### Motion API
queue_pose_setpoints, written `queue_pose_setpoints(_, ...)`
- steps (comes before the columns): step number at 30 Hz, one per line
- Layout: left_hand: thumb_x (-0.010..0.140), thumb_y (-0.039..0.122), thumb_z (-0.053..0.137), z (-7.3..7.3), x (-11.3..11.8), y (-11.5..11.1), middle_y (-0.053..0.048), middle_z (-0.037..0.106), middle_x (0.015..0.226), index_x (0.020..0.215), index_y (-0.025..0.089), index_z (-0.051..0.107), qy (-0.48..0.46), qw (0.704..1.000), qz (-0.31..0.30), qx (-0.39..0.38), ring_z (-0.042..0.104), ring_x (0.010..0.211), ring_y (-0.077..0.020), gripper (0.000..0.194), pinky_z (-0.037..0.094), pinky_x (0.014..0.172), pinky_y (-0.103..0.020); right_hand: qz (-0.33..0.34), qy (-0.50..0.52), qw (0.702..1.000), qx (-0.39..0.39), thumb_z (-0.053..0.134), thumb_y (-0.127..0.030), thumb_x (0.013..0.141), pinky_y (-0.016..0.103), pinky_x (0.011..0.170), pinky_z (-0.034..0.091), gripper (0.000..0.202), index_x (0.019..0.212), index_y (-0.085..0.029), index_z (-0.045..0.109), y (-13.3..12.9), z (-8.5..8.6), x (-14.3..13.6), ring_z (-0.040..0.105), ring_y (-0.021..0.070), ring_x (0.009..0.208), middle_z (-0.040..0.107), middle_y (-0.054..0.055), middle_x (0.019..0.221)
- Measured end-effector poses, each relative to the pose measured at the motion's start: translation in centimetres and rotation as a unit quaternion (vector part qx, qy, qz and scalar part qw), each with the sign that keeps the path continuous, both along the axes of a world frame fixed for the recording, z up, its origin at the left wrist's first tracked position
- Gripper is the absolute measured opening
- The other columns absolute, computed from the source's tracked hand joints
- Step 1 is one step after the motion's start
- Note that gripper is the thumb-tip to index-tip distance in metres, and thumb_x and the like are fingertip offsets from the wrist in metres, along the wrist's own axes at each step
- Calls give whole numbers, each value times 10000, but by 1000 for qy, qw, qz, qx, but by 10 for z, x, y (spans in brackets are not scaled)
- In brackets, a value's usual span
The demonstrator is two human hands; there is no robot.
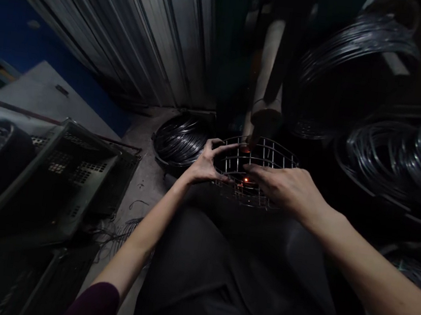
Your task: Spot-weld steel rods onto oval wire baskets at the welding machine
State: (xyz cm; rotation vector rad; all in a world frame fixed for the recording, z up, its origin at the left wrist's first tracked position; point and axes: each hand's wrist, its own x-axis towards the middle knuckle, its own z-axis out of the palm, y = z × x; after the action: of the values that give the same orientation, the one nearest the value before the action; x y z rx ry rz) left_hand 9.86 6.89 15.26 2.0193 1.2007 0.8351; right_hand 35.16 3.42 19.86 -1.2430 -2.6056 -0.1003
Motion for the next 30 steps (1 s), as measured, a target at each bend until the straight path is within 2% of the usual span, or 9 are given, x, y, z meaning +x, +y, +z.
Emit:
queue_pose_setpoints(4, 461, 494, 934, 4, 1, 17, -83, 310, 1334, 1375, 301, 552, 9, 1000, 17, -2, 376, 1309, -322, 1009, 361, 1155, -522, -17, 2, 1000, 3, 463, -285, 932, 249, 449, 333, 369, 1218, -265, 696, 16, -3, -4, 680, 163, 652, 745, 38, 976)
queue_pose_setpoints(8, 460, 470, 942, 3, 2, 27, -99, 346, 1323, 1364, 274, 561, 18, 1000, 7, 20, 374, 1313, -327, 1000, 358, 1153, -521, -46, 65, 996, 43, 451, -335, 962, 246, 488, 380, 344, 1172, -262, 713, 14, -9, -7, 676, 155, 704, 742, 35, 1020)
queue_pose_setpoints(10, 451, 492, 941, 3, 3, 27, -100, 353, 1327, 1366, 291, 555, 19, 1000, 2, 18, 368, 1320, -337, 1013, 354, 1149, -542, -88, 114, 988, 55, 442, -409, 972, 241, 527, 410, 359, 1083, -235, 736, 9, -10, -8, 662, 148, 734, 727, 60, 1029)
queue_pose_setpoints(13, 455, 503, 936, 5, 2, 30, -98, 320, 1352, 1382, 292, 542, 12, 1000, 10, -6, 367, 1323, -336, 1030, 338, 1161, -534, -137, 188, 971, 52, 421, -562, 950, 250, 558, 434, 495, 910, -178, 731, 9, -9, -9, 600, 140, 672, 671, 101, 905)
queue_pose_setpoints(17, 453, 457, 947, 9, 1, 44, -107, 294, 1358, 1397, 244, 537, -3, 1000, 14, -28, 364, 1339, -328, 1051, 322, 1182, -479, -155, 239, 958, 33, 395, -710, 892, 292, 593, 453, 630, 847, -156, 693, 29, -9, -9, 554, 160, 649, 607, 103, 811)
queue_pose_setpoints(21, 443, 445, 954, 11, -3, 63, -100, 320, 1362, 1384, 254, 550, 5, 1000, 14, -22, 373, 1358, -322, 1041, 323, 1186, -469, -151, 262, 952, 40, 383, -741, 872, 307, 553, 423, 643, 807, -176, 685, 52, -11, -19, 539, 172, 618, 603, 93, 778)
queue_pose_setpoints(24, 459, 452, 951, 11, -6, 70, -114, 356, 1390, 1377, 251, 552, 17, 1000, 16, 0, 395, 1365, -317, 1021, 331, 1187, -468, -165, 281, 945, 36, 462, -708, 856, 309, 574, 427, 565, 814, -196, 696, 46, -8, -20, 557, 176, 639, 623, 81, 791)
queue_pose_setpoints(27, 507, 478, 931, 9, -10, 61, -119, 366, 1485, 1438, 266, 465, 13, 1000, -3, 26, 372, 1408, -315, 1063, 283, 1219, -487, -212, 302, 929, 25, 577, -604, 843, 320, 721, 474, 421, 938, -218, 718, 16, -7, 15, 619, 190, 784, 679, 77, 918)
queue_pose_setpoints(30, 532, 531, 907, -2, -21, 47, -92, 234, 1614, 1532, 302, 268, -41, 998, 9, 55, 193, 1519, -301, 1208, 134, 1277, -478, -370, 292, 882, -22, 590, -481, 867, 311, 840, 468, 328, 1028, -219, 702, -36, -25, 94, 629, 182, 926, 699, 70, 1036)
